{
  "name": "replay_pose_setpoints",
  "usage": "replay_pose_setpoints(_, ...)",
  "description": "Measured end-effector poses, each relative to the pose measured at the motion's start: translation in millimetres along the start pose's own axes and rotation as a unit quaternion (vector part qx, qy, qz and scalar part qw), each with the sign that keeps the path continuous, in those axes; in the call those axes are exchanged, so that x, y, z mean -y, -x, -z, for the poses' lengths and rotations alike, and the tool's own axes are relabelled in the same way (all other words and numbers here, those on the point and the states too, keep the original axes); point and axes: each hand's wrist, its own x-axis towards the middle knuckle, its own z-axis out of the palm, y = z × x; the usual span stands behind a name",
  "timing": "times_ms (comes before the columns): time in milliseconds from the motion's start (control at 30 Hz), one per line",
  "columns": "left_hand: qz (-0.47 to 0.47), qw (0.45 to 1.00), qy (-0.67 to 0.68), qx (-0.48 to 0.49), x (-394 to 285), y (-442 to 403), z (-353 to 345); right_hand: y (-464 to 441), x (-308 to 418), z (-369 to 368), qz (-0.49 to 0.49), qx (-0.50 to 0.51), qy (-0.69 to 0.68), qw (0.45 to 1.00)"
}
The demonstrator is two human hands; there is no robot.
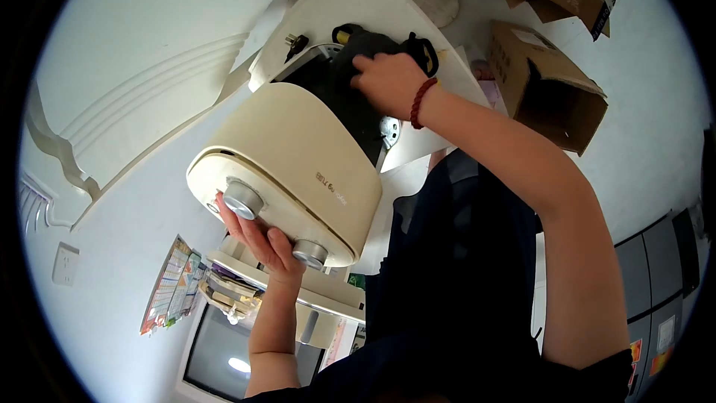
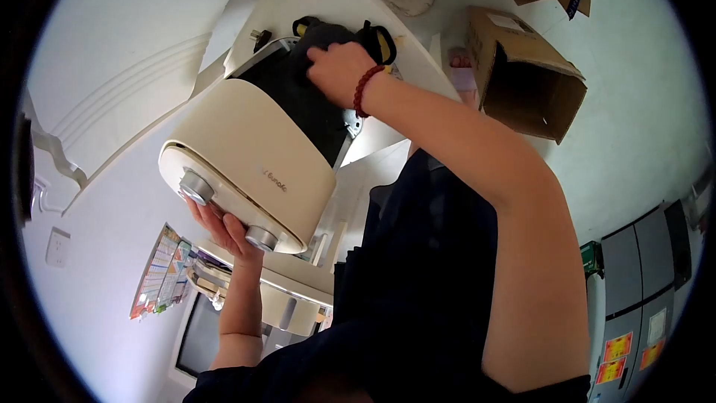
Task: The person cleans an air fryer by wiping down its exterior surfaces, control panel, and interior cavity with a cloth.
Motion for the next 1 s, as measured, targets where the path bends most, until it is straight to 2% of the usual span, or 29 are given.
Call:
replay_pose_setpoints(100,0.019,1.0,0.007,-0.001,-0.4,1.2,-0.5,-20.6,8.9,5.8,-0.084,-0.166,-0.148,0.971)
replay_pose_setpoints(200,0.022,1.0,0.013,-0.002,4.4,5.3,2.1,-48.6,21.5,-18.1,-0.083,-0.135,-0.123,0.98)
replay_pose_setpoints(300,0.024,1.0,-0.005,0.014,0.8,5.6,4.3,-39.3,16.4,-23.0,-0.047,-0.069,0.014,0.996)
replay_pose_setpoints(400,0.007,1.0,-0.004,0.007,2.1,5.6,5.1,-36.8,10.7,-3.0,-0.067,0.012,-0.016,0.998)
replay_pose_setpoints(433,0.01,1.0,0.003,0.003,3.4,5.8,3.8,-35.0,13.8,7.9,-0.1,0.023,-0.135,0.985)
replay_pose_setpoints(533,0.032,0.999,0.033,-0.014,-0.8,5.3,-0.8,-33.3,27.6,-3.4,-0.019,-0.148,-0.356,0.923)
replay_pose_setpoints(567,0.043,0.998,0.042,-0.019,-1.8,6.1,-1.2,-34.5,32.2,-9.2,-0.021,-0.139,-0.365,0.92)
replay_pose_setpoints(700,0.025,0.999,-0.001,-0.031,-1.7,7.6,-2.0,-39.1,14.4,-21.3,-0.07,-0.141,-0.256,0.954)
replay_pose_setpoints(800,0.025,0.999,0.007,-0.033,4.2,13.9,-0.4,-38.1,26.3,-17.3,-0.053,-0.139,-0.32,0.936)
replay_pose_setpoints(867,0.034,0.999,0.013,-0.035,2.9,13.0,-2.0,-31.6,36.9,-18.4,-0.003,-0.187,-0.36,0.914)
replay_pose_setpoints(933,0.039,0.999,0.005,-0.026,1.3,13.0,2.3,-32.0,34.3,-25.8,-0.022,-0.189,-0.339,0.921)
replay_pose_setpoints(1000,0.031,0.999,-0.013,-0.02,0.4,10.6,1.1,-43.2,25.8,-29.1,-0.094,-0.164,-0.3,0.935)
